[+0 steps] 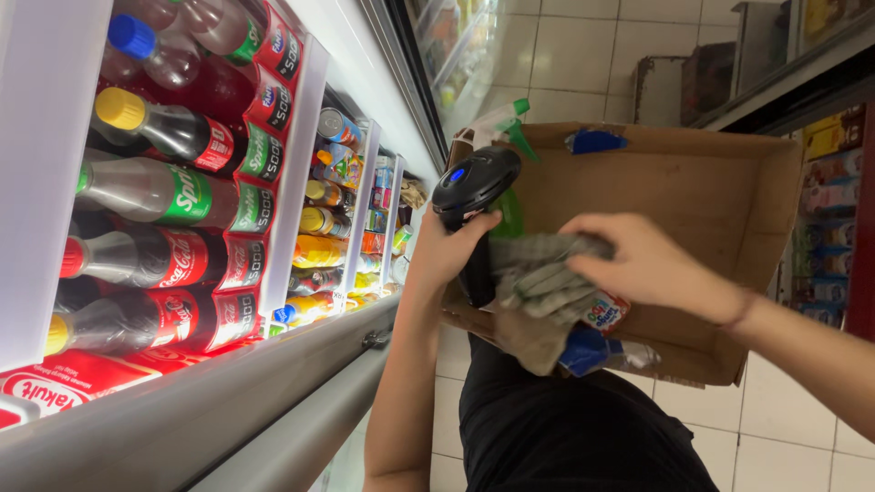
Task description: The person scans and places multiple small drink cartons into a refrigerated display case, then moves to a cardboard box to retrieve more items. They also spray a cleaning solution on a shelf and wipe it with a cloth.
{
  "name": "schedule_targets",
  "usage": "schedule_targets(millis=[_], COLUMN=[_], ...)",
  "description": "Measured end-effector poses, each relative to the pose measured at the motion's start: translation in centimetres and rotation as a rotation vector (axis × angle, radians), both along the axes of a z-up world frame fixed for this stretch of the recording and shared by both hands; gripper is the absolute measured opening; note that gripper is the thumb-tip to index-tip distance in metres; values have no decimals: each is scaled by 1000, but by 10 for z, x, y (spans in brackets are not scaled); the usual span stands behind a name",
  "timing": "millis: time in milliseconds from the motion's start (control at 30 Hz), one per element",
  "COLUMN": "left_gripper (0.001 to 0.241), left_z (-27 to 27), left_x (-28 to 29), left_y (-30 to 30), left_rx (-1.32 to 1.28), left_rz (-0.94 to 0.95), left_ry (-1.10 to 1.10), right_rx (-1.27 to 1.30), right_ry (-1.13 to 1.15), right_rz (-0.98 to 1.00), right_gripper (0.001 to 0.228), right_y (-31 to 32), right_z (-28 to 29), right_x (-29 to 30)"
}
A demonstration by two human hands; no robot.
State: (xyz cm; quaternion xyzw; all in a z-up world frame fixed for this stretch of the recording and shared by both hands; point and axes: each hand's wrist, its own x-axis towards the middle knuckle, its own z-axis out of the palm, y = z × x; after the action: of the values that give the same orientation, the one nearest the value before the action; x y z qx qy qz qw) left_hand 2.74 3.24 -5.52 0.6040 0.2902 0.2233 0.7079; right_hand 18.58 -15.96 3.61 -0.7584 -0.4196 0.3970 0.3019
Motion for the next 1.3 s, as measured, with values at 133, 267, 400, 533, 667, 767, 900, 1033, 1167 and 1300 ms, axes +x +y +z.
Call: schedule_targets(millis=[133, 267, 400, 533, 667, 767, 900, 1033, 1167, 1300], left_gripper=[57, 78, 79, 80, 82, 83, 89, 53, 33, 36], left_z=[-9, -12, -12, -14, -18, -21, -21, -24, -18, -6], left_x=[-1, 0, -1, -3, -5, -11, -13, -21, -24, -31], left_y=[-1, -5, -5, -8, -6, -9, -7, -14, -22, -30], left_rx=[89, 85, 82, 108, 80, 63, 163, 422, 480, 483], left_rz=[10, 33, 18, 1, -2, -11, -18, -55, -26, 18], left_ry=[101, 146, 205, 181, 109, 140, 142, 161, 94, 72], right_rx=[0, 10, -194, -56, -167, -350, -409, -382, -243, 180], right_ry=[-1, -406, -1377, -1638, -995, -947, -1144, -1132, -848, -555], right_rz=[-239, -215, 118, 341, 711, 746, 622, 437, 283, 111], right_gripper=[29, 31, 35, 36, 26, 39, 56, 43, 51, 71], right_y=[-20, -32, -26, -2, 15, 8, -5, -4, -7, -24], right_z=[28, 59, 66, 45, 8, -16, -41, -56, -33, 0], right_x=[31, 46, 27, -5, -44, -55, -64, -67, -51, -15])
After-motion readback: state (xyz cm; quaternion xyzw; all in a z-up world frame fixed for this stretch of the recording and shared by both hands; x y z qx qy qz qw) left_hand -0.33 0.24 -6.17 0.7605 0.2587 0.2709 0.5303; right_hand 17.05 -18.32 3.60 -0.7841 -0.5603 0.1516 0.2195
